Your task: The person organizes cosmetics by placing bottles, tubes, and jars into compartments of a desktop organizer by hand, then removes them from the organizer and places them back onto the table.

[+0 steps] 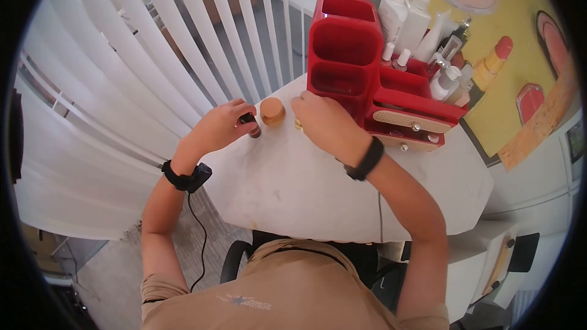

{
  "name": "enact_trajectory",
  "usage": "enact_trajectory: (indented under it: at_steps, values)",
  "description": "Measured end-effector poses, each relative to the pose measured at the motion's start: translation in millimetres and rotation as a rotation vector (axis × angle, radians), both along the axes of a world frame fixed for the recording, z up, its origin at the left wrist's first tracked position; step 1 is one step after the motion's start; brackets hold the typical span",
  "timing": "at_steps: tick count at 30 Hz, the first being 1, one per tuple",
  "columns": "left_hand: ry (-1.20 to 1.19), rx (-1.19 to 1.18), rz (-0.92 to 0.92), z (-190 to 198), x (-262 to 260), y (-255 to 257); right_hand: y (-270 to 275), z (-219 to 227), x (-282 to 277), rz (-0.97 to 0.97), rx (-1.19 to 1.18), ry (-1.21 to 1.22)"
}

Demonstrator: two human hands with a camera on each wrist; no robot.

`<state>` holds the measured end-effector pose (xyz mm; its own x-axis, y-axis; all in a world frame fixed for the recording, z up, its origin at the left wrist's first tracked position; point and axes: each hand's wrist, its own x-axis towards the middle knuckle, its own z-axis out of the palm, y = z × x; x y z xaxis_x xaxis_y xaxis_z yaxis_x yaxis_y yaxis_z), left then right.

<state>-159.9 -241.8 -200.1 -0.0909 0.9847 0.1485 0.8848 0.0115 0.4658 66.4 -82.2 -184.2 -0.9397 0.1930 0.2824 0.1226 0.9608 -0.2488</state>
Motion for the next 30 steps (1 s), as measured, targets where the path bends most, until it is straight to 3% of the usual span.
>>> enact_trajectory:
  at_steps: [9,10,11,15,18,19,22,24,28,30]
  values:
    - [-0.064,-0.021,-0.006,1,-2,-2,-4,-52,-43,-0.223,0.054,-0.131]
    - [-0.028,-0.022,-0.011,1,-2,-3,-5,-50,-37,-0.141,0.056,-0.059]
    - [0.01,-0.019,-0.015,1,-2,-4,2,-41,-26,-0.059,0.063,0.011]
    - [-0.033,-0.018,-0.02,12,3,-6,12,42,24,-0.035,0.075,0.145]
    - [-0.071,-0.027,-0.013,13,5,-6,46,101,61,-0.417,0.113,0.217]
    - [-0.069,-0.01,-0.005,13,5,-6,58,109,73,-0.49,0.274,0.247]
    - [-0.051,-0.009,0.019,21,9,-8,87,111,87,-0.608,0.279,0.097]
    - [-0.036,-0.024,0.039,23,10,-11,101,99,89,-0.505,0.169,0.0]
    - [-0.084,0.077,0.034,16,7,-16,117,94,85,-0.368,0.1,0.035]
    - [-0.092,0.084,0.04,16,5,-19,115,101,87,-0.427,-0.239,0.057]
